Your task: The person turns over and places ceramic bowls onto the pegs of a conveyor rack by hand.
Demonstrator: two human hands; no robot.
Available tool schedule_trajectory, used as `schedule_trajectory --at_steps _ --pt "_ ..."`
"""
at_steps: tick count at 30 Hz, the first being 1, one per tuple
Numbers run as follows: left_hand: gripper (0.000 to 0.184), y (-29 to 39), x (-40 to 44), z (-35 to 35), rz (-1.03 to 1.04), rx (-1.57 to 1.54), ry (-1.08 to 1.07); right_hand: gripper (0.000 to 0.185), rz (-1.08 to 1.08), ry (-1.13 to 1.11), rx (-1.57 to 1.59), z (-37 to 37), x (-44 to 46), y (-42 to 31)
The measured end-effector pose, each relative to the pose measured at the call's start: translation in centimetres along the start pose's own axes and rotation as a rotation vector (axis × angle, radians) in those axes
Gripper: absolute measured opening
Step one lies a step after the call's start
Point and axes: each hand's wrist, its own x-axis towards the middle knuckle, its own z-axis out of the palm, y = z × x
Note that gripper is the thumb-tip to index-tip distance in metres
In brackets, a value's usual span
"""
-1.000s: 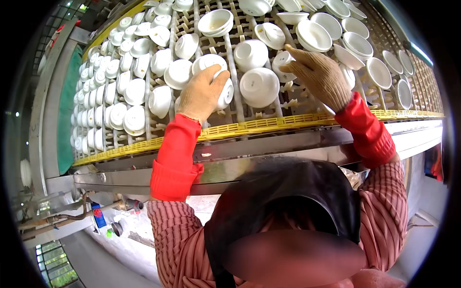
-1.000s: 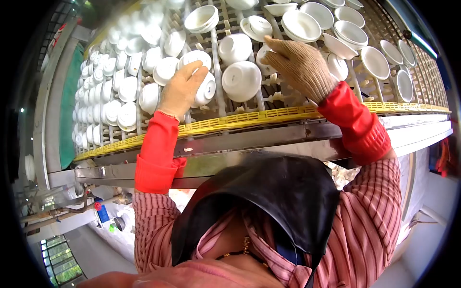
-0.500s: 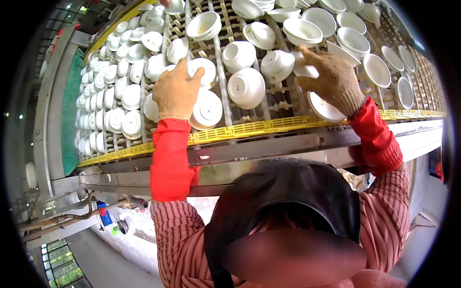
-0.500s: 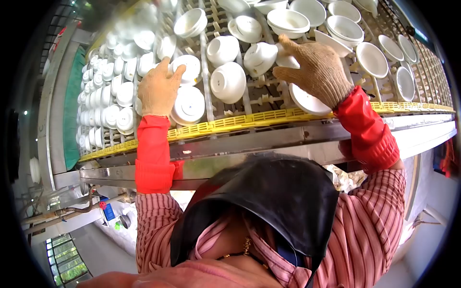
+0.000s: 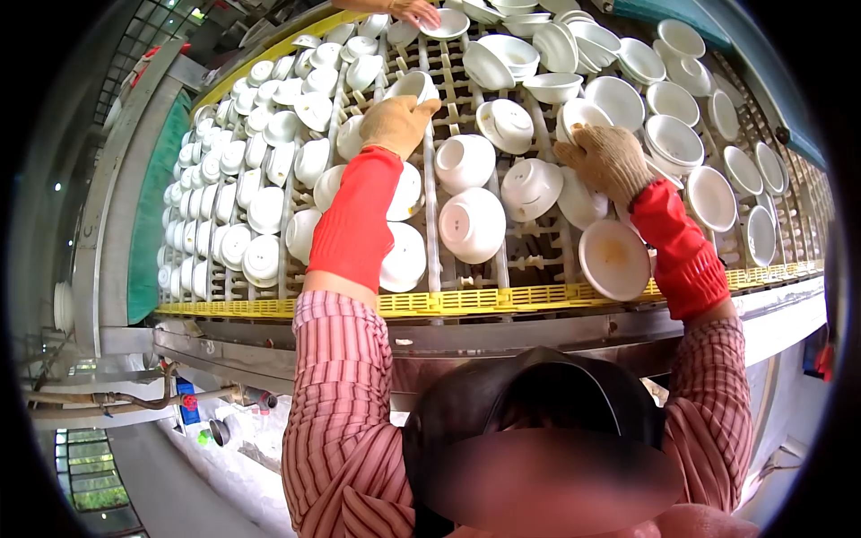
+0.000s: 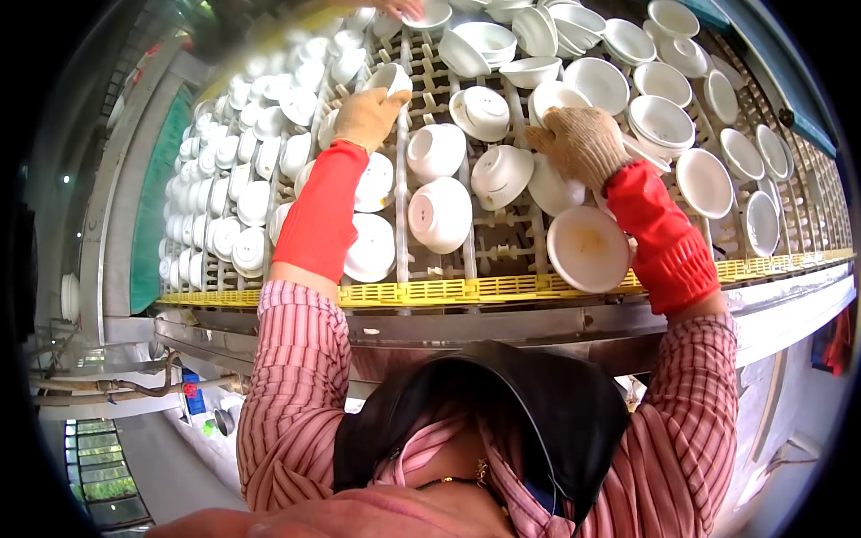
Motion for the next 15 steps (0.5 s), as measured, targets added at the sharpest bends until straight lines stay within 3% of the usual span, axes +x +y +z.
schedule_trajectory --at_steps 2,4,6,9,10,11,14,15 --pt "0.064 1.7 -1.2 -1.8 -0.085 -0.249 -0.104 0.049 -0.010 0.012 0.099 -0.4 -0.5 0.7" --pt "0.064 2.4 -2.8 -2.1 -0.080 -0.289 -0.068 0.047 0.002 0.064 0.191 -0.4 -0.7 0.8" --pt "0.060 3.2 -4.8 -2.8 -0.116 -0.536 0.189 0.049 0.021 0.071 0.215 -0.3 -0.5 0.8" --pt "0.042 -0.8 -1.5 -4.3 -0.043 -0.416 0.362 0.052 0.043 0.118 0.235 0.0 -0.3 1.0" --pt "0.042 -1.5 -0.2 -4.8 -0.253 -0.725 0.377 0.052 0.047 0.136 0.278 0.1 -0.2 0.9" --pt "0.043 -4.4 1.9 -4.4 -0.150 -0.466 0.509 0.052 0.054 0.154 0.321 0.1 -0.3 1.0" --pt "0.068 -7.9 4.7 -5.0 -0.342 -0.953 0.578 0.052 0.033 0.186 0.354 0.5 -0.8 1.4" --pt "0.073 -8.3 4.1 -5.8 -0.274 -0.569 0.524 0.052 0.013 0.183 0.351 0.5 -0.9 1.5"
